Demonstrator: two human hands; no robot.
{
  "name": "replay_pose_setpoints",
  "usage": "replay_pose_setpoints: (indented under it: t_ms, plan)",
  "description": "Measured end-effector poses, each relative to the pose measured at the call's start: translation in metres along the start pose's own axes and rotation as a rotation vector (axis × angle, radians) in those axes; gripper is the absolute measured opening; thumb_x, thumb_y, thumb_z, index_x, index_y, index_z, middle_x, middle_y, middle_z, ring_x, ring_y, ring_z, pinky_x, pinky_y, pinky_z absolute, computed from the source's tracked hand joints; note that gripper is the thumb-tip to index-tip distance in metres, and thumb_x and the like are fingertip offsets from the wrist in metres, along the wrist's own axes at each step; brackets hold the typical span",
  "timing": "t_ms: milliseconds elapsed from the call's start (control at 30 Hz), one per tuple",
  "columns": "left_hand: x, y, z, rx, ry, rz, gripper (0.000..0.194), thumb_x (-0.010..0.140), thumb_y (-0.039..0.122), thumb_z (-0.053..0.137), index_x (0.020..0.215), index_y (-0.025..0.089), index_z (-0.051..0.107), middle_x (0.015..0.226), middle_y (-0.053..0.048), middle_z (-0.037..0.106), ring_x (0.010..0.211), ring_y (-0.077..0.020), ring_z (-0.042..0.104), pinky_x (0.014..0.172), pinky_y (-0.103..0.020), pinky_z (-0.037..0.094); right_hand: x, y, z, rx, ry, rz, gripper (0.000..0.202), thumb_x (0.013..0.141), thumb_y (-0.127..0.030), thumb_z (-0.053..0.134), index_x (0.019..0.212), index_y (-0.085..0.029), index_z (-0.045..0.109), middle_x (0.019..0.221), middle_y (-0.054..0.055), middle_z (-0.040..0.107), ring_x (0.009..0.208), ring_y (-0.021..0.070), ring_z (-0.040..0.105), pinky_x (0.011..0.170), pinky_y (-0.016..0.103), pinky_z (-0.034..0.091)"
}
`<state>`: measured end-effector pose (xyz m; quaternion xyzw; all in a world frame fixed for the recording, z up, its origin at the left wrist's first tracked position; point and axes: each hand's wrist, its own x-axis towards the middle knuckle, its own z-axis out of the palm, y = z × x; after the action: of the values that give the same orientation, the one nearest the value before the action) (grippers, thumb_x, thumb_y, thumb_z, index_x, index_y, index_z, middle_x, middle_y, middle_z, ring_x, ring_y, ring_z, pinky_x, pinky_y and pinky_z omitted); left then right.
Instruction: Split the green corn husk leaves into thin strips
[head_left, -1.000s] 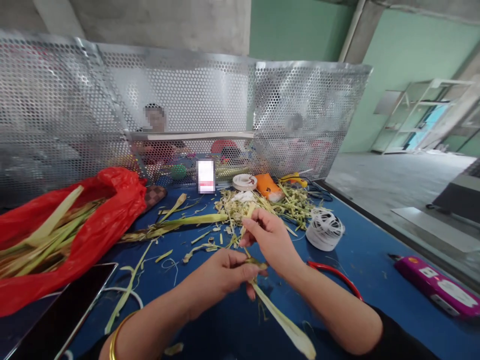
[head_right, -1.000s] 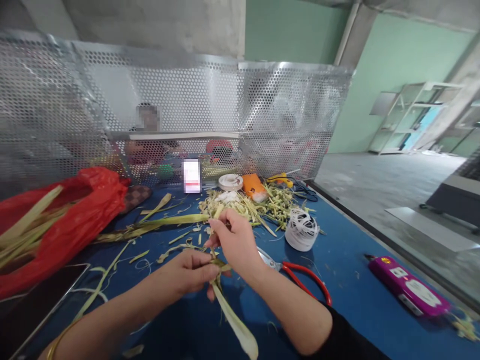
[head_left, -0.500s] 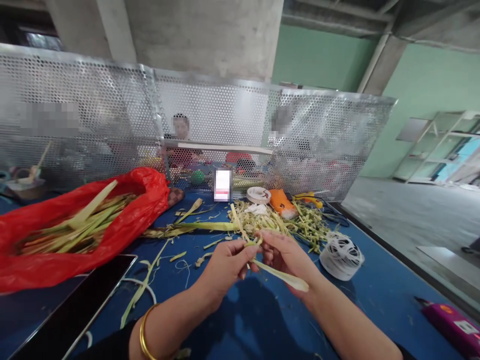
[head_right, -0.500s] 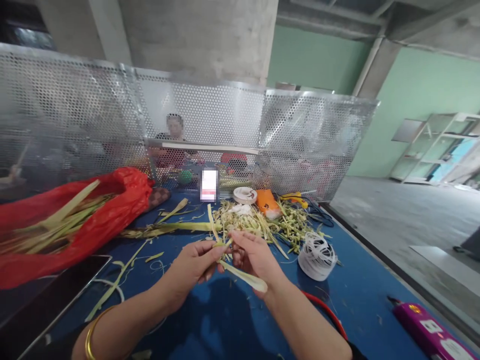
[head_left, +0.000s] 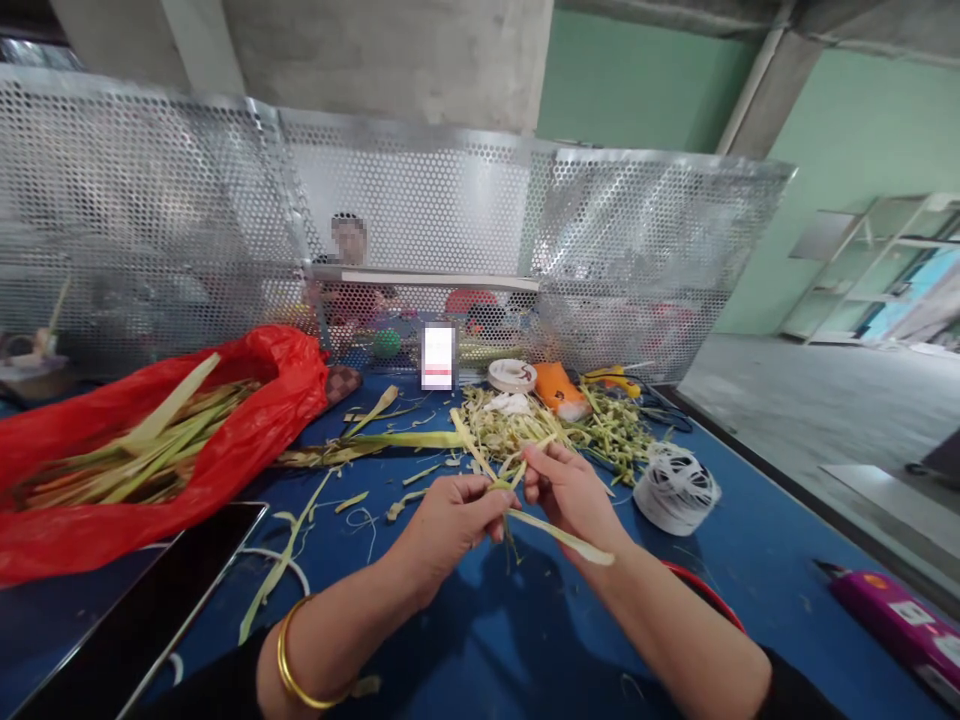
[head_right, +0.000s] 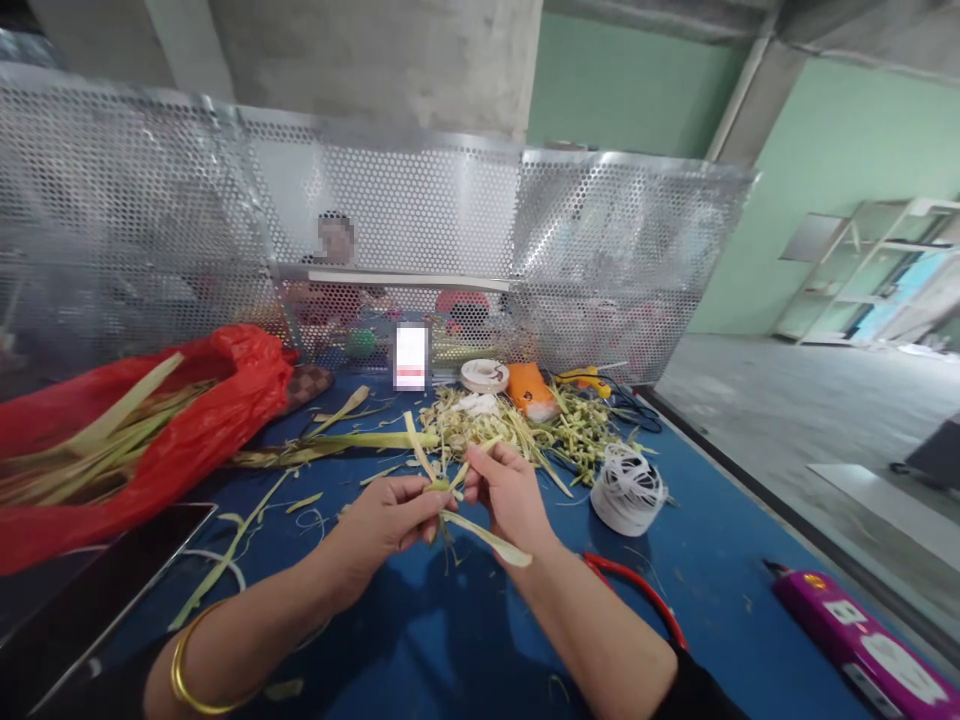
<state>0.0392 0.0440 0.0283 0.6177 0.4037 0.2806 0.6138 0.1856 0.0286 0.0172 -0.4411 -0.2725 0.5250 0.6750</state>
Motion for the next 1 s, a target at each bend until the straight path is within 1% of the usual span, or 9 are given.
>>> replay_pose_setpoints:
  t_ms: [200,300,367,433,567,633,733,933,1000]
  plan:
    - [-0.003,0.001,-0.001,-0.117,-0.007,-0.026,0.027,0.074,0.041,0.066,0.073,0.014,0.07,0.048,0.004,0.052,0.041,-0.0053,0.032,0.043,-0.021,0.02,0.005,-0.008,-0.004,0.02,-0.059,0.005,0.033,0.056,-0.037,0.084,0.064,-0.014,0.062,0.048,-0.004,0.057,0.04,0.0059,0.047,0.043,0.019,0.037]
    - [-0.002,0.004,-0.005,-0.271,0.008,-0.016,0.028,0.073,0.041,0.068,0.077,0.014,0.07,0.058,0.0,0.062,0.046,-0.0061,0.044,0.046,-0.019,0.031,0.005,-0.003,-0.005,0.002,-0.061,0.031,0.037,0.056,-0.041,0.082,0.076,-0.014,0.066,0.062,0.0,0.064,0.049,0.0094,0.052,0.05,0.023,0.042]
    - [-0.001,0.007,-0.01,-0.372,0.004,0.007,0.026,0.071,0.037,0.072,0.082,0.014,0.071,0.071,-0.003,0.069,0.059,-0.009,0.057,0.058,-0.02,0.042,0.002,0.001,-0.002,-0.064,-0.002,0.025,0.034,0.057,-0.041,0.08,0.071,-0.015,0.063,0.062,0.001,0.062,0.051,0.0113,0.052,0.052,0.025,0.042]
    - [0.001,0.01,-0.015,-0.431,0.017,0.04,0.023,0.069,0.03,0.075,0.086,0.014,0.072,0.083,-0.006,0.073,0.075,-0.0128,0.064,0.075,-0.023,0.046,-0.005,0.005,0.002,-0.18,0.069,-0.076,0.029,0.061,-0.039,0.076,0.062,-0.017,0.058,0.057,-0.001,0.056,0.053,0.0119,0.049,0.054,0.026,0.04]
    - [0.003,0.013,-0.02,-0.466,0.055,0.118,0.019,0.068,0.024,0.075,0.084,0.014,0.074,0.087,-0.008,0.074,0.086,-0.0158,0.065,0.089,-0.027,0.044,-0.022,0.009,0.012,-0.604,0.075,-0.525,0.022,0.077,-0.033,0.063,0.06,-0.019,0.057,0.063,-0.001,0.054,0.066,0.0158,0.049,0.066,0.027,0.039]
    - [0.003,0.012,-0.018,-0.491,0.05,0.122,0.02,0.067,0.023,0.075,0.084,0.014,0.073,0.086,-0.008,0.074,0.083,-0.0164,0.066,0.088,-0.028,0.045,-0.027,0.013,0.015,-0.757,-0.045,-0.551,0.02,0.079,-0.032,0.062,0.063,-0.019,0.061,0.068,0.001,0.059,0.071,0.0179,0.053,0.071,0.029,0.04]
    - [0.002,0.009,-0.012,-0.522,0.067,0.092,0.027,0.064,0.023,0.077,0.089,0.014,0.071,0.084,-0.007,0.074,0.079,-0.0164,0.066,0.081,-0.028,0.048,-0.03,0.023,0.019,-0.785,-0.171,-0.386,0.019,0.079,-0.034,0.063,0.068,-0.019,0.062,0.07,0.002,0.063,0.069,0.0177,0.055,0.068,0.027,0.041]
    - [0.0,0.0,-0.002,-0.455,0.088,0.108,0.029,0.066,0.029,0.075,0.09,0.013,0.068,0.06,0.001,0.064,0.047,-0.0093,0.051,0.044,-0.02,0.038,-0.032,0.037,0.022,-0.65,-0.188,-0.279,0.023,0.087,-0.041,0.052,0.084,-0.019,0.058,0.066,0.001,0.059,0.059,0.0157,0.054,0.054,0.025,0.043]
    - [0.0,-0.001,-0.002,-0.454,0.108,0.122,0.029,0.067,0.03,0.075,0.089,0.013,0.069,0.059,0.002,0.063,0.046,-0.0093,0.05,0.044,-0.021,0.039,-0.033,0.037,0.021,-0.712,-0.176,-0.314,0.025,0.091,-0.041,0.044,0.09,-0.019,0.058,0.066,0.002,0.061,0.056,0.0163,0.055,0.052,0.026,0.042]
